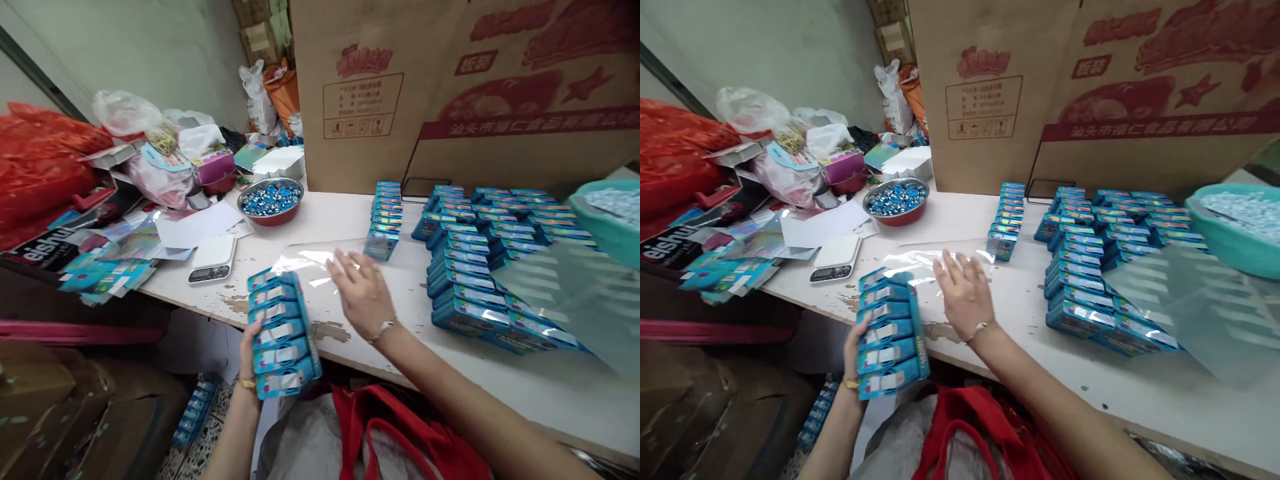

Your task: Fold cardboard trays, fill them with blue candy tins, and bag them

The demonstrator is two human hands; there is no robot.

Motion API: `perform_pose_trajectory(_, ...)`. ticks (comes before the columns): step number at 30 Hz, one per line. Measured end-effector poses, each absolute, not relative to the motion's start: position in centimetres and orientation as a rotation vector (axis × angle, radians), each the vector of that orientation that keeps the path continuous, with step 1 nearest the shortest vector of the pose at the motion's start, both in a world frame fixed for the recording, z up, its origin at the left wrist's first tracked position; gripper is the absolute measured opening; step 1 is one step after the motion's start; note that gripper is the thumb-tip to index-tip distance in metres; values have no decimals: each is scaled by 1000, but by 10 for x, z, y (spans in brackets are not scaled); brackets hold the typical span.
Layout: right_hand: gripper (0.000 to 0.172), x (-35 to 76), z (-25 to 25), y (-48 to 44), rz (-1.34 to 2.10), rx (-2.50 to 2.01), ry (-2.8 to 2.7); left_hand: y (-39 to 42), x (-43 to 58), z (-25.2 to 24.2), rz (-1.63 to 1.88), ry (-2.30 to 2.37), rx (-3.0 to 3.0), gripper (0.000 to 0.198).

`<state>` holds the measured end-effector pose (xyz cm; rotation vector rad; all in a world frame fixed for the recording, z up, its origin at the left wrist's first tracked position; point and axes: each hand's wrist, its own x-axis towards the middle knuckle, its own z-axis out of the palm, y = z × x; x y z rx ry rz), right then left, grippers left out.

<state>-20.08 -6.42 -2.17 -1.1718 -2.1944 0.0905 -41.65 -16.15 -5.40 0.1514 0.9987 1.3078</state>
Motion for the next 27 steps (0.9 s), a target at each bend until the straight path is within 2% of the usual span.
perform_pose_trajectory(5,42,-240,-106,-70,402,-1469,-2514,-210,-450,-58,1341,1186,34,49)
perform_pose_trajectory(9,40,-231,-136,-76,493,-1378,-2399,-224,-447,-64,1210,1270,66,46)
perform_pose_trajectory(13,27,-218,-150,-77,644,-1190,-2240,-214,-431,-71,1152,1222,262,56)
perform_pose_trajectory(16,29,-215,-157,-74,809,-1141,-2076,-197,-416,-74,1133,1190,405,64)
perform_pose_trajectory(20,34,-211,-151,-64,1044,-1149,-1760,-180,-398,-68,1065,1167,499,65)
perform_pose_trajectory(27,40,-198,-131,-56,1030,-1010,-1752,-167,-386,-57,959,1172,563,69)
